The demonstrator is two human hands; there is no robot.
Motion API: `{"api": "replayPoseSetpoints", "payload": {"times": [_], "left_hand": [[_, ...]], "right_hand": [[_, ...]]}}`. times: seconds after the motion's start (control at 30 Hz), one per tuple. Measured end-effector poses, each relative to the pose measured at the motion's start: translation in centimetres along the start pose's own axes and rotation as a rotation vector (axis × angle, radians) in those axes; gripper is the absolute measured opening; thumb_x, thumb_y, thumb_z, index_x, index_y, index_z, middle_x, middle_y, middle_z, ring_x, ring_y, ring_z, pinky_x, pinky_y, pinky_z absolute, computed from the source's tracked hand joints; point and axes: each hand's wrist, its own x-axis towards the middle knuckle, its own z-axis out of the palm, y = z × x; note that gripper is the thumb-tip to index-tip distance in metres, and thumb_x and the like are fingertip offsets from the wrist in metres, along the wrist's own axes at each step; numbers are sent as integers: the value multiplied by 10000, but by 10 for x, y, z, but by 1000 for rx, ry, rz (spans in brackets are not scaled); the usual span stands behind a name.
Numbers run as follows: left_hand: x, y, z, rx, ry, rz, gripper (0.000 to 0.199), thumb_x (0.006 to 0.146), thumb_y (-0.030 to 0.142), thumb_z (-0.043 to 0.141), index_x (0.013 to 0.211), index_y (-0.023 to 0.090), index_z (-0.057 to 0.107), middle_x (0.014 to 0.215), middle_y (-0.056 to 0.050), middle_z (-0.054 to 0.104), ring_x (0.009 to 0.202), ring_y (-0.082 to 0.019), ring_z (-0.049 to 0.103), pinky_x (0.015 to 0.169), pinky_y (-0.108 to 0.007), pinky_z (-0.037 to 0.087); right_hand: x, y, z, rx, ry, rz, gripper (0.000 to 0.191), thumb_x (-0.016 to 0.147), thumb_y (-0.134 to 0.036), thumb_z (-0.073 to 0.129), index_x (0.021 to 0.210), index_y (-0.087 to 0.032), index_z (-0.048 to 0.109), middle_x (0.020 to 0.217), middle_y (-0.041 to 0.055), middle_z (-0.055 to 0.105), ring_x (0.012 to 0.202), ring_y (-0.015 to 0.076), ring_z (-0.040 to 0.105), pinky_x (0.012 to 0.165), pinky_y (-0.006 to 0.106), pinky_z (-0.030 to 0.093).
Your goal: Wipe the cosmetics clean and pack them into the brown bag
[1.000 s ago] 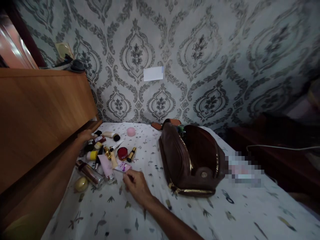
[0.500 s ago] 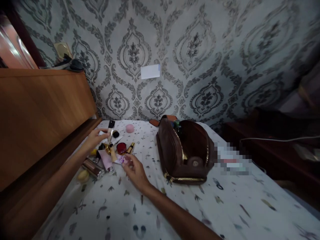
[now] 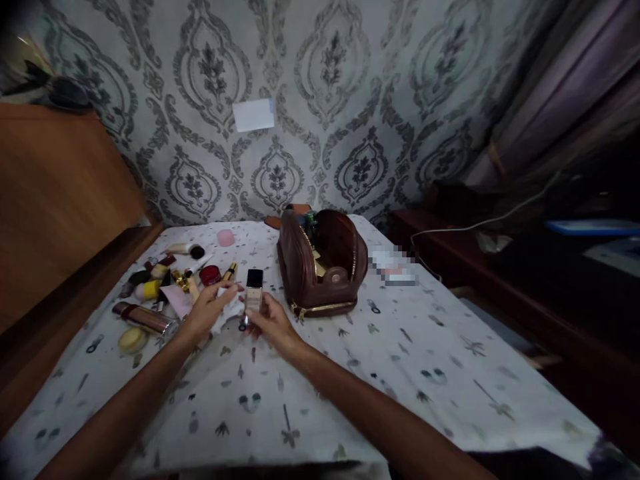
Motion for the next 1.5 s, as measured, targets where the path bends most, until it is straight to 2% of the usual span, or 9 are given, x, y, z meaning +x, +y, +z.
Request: {"api": "replayPoseSetpoints", "payload": {"times": [0.13, 0.23, 0.33, 0.47, 0.63, 0.83, 1.07, 1.3, 1.5], "left_hand": [[-8, 1, -3, -37, 92, 31, 456, 846, 539, 559, 1123, 191, 660, 1130, -69, 693, 1122, -241, 590, 973, -338, 425], [-15, 3, -5, -68, 55, 54, 494, 816, 527, 621, 1187, 204, 655, 1223, -79, 675, 1240, -267, 537, 1067, -376, 367], [-20, 2, -4, -100, -11, -10, 507, 778, 550, 665, 1139, 195, 690, 1218, -91, 689, 1229, -294, 554, 1093, -412, 350], [-21, -2, 0, -125, 8, -109, 592, 734, 606, 691, 1144, 180, 685, 1208, -107, 697, 1214, -325, 566, 1106, -462, 340], [-20, -10, 7, -97, 69, -74, 563, 743, 625, 671, 1095, 186, 693, 1190, -103, 703, 1218, -315, 564, 1118, -458, 334], [-23, -17, 14, -46, 201, -63, 482, 781, 592, 628, 1042, 193, 693, 1150, -93, 709, 1174, -278, 589, 1067, -409, 395], [-24, -18, 12, 23, 187, -24, 358, 882, 488, 538, 1044, 200, 676, 1083, -60, 714, 1115, -242, 607, 1012, -357, 427], [-21, -16, 10, -4, 165, -18, 343, 892, 453, 527, 1078, 197, 660, 1137, -57, 698, 1140, -230, 588, 1030, -337, 403], [-19, -15, 7, -35, 172, -36, 340, 880, 463, 550, 1048, 193, 671, 1075, -44, 703, 1082, -230, 600, 1002, -333, 418]], "right_hand": [[-12, -5, -1, -124, -69, -11, 406, 827, -540, 644, 1015, -203, 514, 714, -44, 548, 453, 74, 499, 422, 199, 385], [-20, -10, 2, -210, -106, -26, 355, 878, -549, 578, 955, -212, 498, 693, -54, 495, 481, 74, 475, 451, 199, 404], [-26, -15, 2, -300, -125, -40, 338, 908, -549, 521, 902, -216, 469, 681, -54, 475, 498, 85, 475, 448, 199, 398], [-29, -20, -3, -390, -118, -84, 275, 937, -476, 485, 861, -214, 446, 668, -52, 495, 515, 89, 481, 476, 199, 373], [-32, -24, -7, -485, -102, -109, 221, 938, -401, 488, 837, -208, 448, 645, -51, 488, 564, 100, 469, 529, 212, 343], [-27, -20, -6, -469, -113, -80, 241, 942, -426, 469, 897, -192, 501, 672, -45, 484, 591, 103, 449, 554, 220, 340], [-23, -17, -3, -444, -122, -9, 322, 935, -499, 471, 833, -193, 485, 654, -45, 483, 530, 96, 450, 518, 223, 349], [-23, -17, -3, -461, -128, -32, 313, 940, -497, 473, 869, -193, 505, 651, -41, 500, 561, 104, 449, 524, 221, 343], [-24, -22, 0, -429, -133, 1, 261, 925, -448, 481, 886, -191, 504, 639, -50, 477, 510, 97, 440, 493, 221, 348]]}}
